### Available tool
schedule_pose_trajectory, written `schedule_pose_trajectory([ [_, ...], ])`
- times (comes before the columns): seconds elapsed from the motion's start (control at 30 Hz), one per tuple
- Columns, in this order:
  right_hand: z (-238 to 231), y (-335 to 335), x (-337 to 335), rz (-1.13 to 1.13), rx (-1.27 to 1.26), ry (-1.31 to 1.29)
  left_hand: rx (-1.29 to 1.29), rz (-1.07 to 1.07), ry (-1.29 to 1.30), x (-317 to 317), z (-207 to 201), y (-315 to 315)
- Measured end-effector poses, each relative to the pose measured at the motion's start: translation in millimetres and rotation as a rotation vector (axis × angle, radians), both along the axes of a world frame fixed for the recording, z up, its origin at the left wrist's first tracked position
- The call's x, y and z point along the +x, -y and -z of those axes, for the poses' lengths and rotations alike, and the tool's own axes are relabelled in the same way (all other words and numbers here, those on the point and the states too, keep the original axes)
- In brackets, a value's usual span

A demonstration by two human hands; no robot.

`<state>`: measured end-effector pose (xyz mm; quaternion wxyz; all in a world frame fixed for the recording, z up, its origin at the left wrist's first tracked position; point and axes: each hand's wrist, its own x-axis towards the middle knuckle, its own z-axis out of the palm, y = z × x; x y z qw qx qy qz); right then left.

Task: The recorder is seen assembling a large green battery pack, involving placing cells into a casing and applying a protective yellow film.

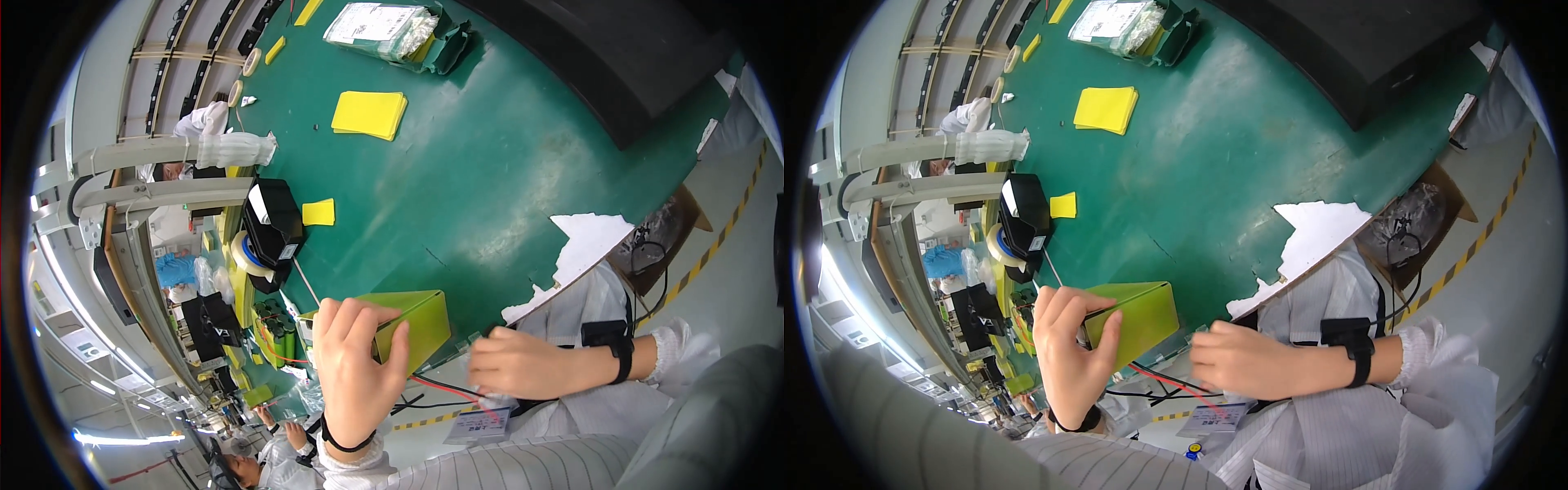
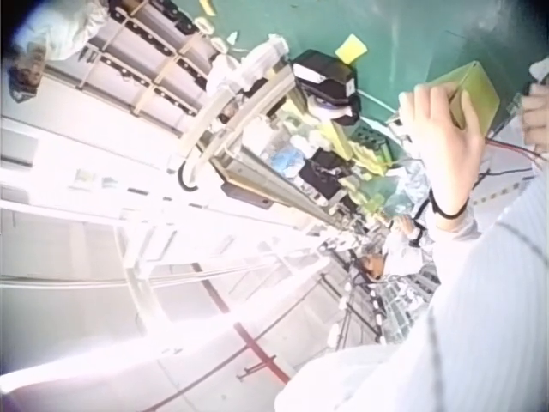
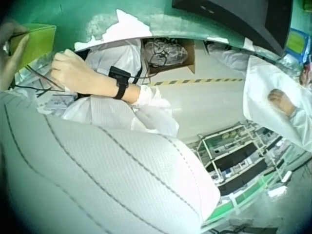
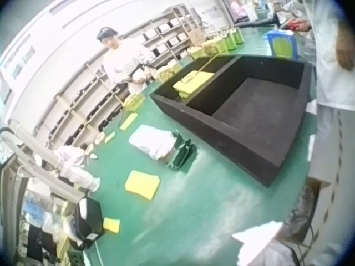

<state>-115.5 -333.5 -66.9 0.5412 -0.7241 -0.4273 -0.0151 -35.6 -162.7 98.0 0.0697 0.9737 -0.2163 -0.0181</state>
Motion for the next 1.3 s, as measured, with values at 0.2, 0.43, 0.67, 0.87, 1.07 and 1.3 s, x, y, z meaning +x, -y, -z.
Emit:
schedule_pose_trajectory([
  [0.2,19.5,-20.2,-47.4,0.065,-0.013,-0.251,-0.008,0.02,-0.018,-0.6,0.9,-3.4],
  [0.43,25.0,5.6,-47.0,0.245,-0.038,-0.066,-0.021,0.004,-0.002,0.0,2.4,-2.9],
  [0.67,47.1,35.4,-59.1,0.736,0.332,-0.663,-0.032,0.015,0.002,0.0,2.1,-2.5],
  [0.87,52.0,32.9,-48.2,0.848,0.561,-1.041,-0.026,0.04,-0.001,-1.4,2.4,-3.8],
  [1.07,22.4,38.4,-49.5,0.756,0.663,-1.139,-0.028,0.025,0.002,-1.1,3.3,-3.0],
  [1.3,-13.2,44.1,-31.3,0.647,0.742,-1.43,-0.038,-0.002,0.014,-0.9,3.9,-5.5],
])
